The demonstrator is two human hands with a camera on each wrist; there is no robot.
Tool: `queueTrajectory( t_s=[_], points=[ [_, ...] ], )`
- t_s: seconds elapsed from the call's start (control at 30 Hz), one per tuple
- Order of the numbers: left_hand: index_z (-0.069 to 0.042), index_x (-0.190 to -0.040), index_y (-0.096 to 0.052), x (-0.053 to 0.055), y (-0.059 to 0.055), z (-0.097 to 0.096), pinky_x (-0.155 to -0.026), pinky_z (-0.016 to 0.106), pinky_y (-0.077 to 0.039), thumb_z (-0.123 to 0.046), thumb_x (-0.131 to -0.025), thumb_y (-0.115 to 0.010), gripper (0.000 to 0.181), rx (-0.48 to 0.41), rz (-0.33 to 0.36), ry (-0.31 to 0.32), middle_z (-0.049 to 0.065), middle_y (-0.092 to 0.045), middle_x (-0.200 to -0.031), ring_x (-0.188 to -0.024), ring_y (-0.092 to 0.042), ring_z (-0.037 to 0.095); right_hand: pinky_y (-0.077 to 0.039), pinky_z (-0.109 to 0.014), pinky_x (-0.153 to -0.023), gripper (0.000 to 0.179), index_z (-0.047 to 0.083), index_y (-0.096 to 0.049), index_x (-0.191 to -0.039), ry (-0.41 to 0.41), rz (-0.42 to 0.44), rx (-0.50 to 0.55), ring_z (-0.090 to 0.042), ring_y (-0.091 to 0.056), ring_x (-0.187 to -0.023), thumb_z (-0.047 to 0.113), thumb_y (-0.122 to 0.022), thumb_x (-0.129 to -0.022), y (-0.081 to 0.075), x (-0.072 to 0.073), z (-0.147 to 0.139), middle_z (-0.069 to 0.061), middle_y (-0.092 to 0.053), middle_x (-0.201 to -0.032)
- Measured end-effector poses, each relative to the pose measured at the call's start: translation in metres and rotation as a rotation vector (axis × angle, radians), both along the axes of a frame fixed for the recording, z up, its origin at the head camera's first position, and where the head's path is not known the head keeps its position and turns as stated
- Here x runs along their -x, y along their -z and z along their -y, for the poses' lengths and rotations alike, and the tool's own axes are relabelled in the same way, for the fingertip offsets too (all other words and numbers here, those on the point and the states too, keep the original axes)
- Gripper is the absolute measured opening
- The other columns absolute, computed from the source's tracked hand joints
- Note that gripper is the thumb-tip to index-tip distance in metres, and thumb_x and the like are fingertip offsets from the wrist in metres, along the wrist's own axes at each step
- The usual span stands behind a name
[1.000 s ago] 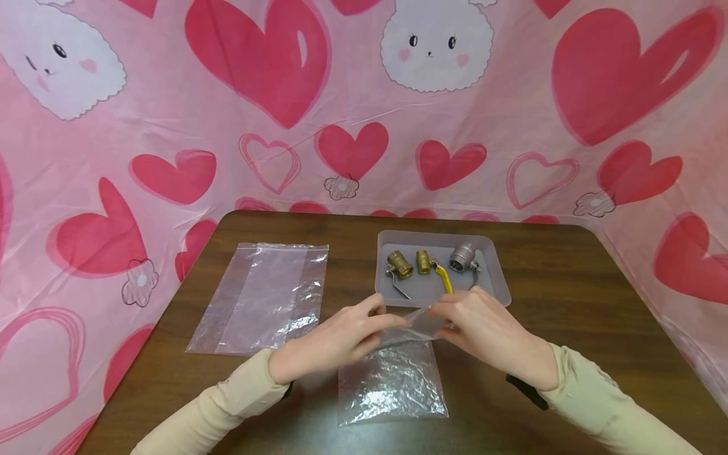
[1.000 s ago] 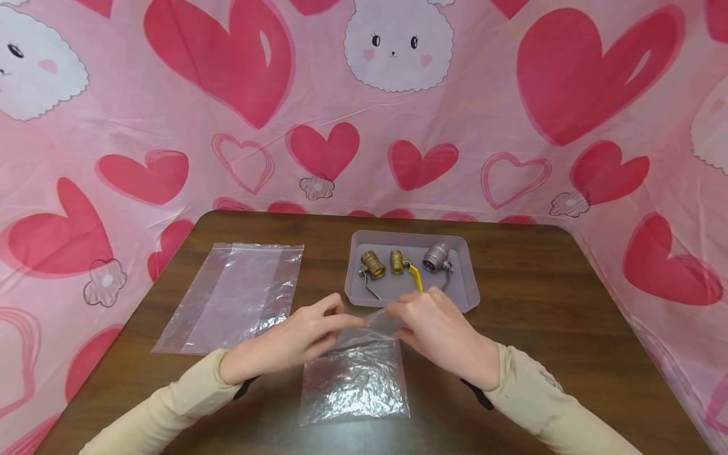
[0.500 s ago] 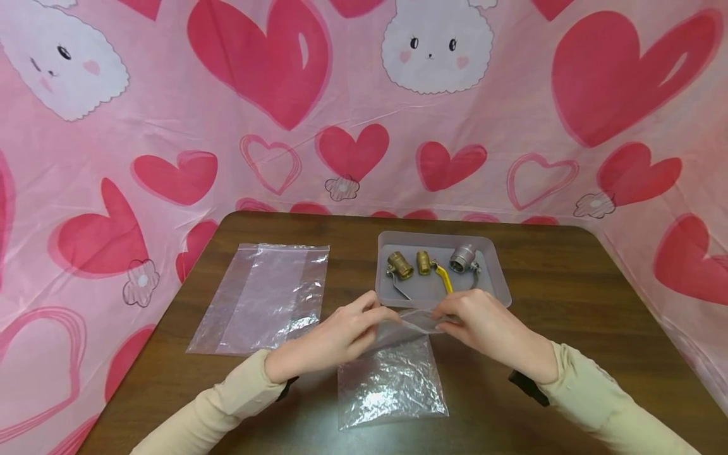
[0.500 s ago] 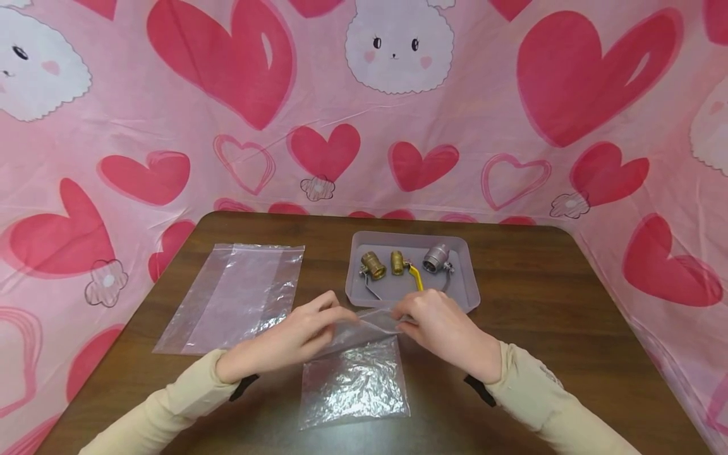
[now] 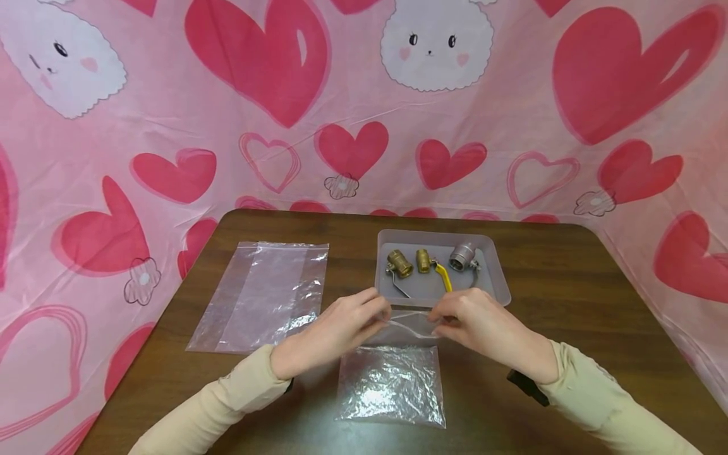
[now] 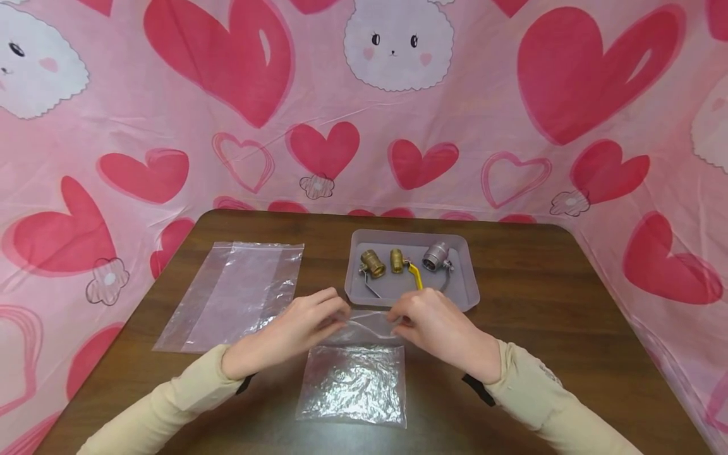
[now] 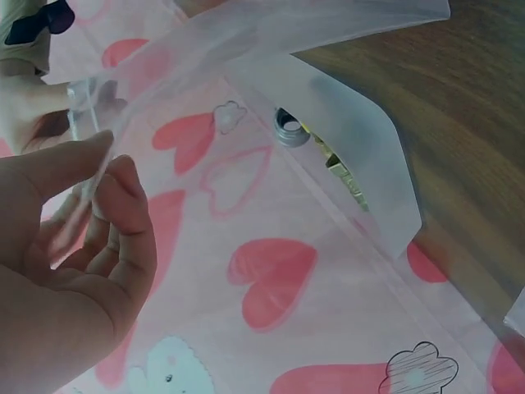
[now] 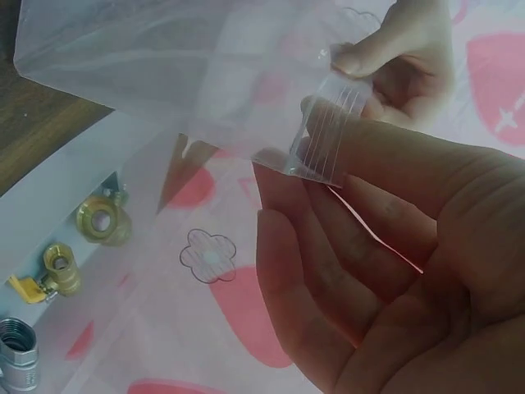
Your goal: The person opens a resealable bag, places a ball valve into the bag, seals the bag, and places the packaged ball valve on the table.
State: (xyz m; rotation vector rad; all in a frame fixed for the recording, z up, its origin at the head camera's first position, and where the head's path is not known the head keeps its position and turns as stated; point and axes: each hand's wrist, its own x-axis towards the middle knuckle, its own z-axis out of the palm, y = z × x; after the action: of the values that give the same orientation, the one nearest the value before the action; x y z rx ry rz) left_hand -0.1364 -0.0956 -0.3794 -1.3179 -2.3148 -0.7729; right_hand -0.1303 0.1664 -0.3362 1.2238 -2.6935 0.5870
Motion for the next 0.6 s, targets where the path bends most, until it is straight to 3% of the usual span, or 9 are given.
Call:
queueTrajectory(
  t_s=[0.3, 0.4, 0.6],
  points=[
    [-0.012, -0.091, -0.068, -0.0018, -0.0008, 0.0048, -0.065, 0.006, -0.044, -0.009, -0.092, -0.069, 0.004, 0.011, 0.087, 0.048, -0.003, -0.060, -0.087, -0.070, -0.054, 0.002, -0.054, -0.017, -0.061, 0.016, 0.009, -0.078, -0.089, 0.008, 0.045, 0.034, -0.006, -0.068, -0.074, 0.001, -0.082, -0.075, 0.0015, 0.0006, -0.0022, 0.000, -0.075, -0.086],
    [-0.013, -0.092, -0.068, -0.0026, -0.0001, 0.0053, -0.066, 0.006, -0.045, -0.009, -0.089, -0.072, 0.006, 0.012, 0.081, 0.059, -0.004, -0.061, -0.087, -0.071, -0.056, 0.001, -0.054, -0.016, -0.061, 0.017, 0.009, -0.079, -0.089, 0.015, 0.061, 0.048, -0.007, -0.069, -0.075, -0.001, -0.081, -0.076, 0.0009, 0.0010, -0.0027, 0.000, -0.076, -0.087],
    [-0.012, -0.088, -0.064, -0.0036, 0.0020, 0.0060, -0.063, 0.005, -0.045, -0.015, -0.085, -0.077, 0.013, 0.035, 0.000, 0.034, -0.005, -0.061, -0.083, -0.067, -0.056, 0.001, -0.056, -0.018, -0.063, 0.018, 0.011, -0.079, -0.088, 0.042, 0.061, 0.044, -0.008, -0.071, -0.077, -0.002, -0.082, -0.075, 0.0011, 0.0019, -0.0060, 0.000, -0.076, -0.088]
  ],
)
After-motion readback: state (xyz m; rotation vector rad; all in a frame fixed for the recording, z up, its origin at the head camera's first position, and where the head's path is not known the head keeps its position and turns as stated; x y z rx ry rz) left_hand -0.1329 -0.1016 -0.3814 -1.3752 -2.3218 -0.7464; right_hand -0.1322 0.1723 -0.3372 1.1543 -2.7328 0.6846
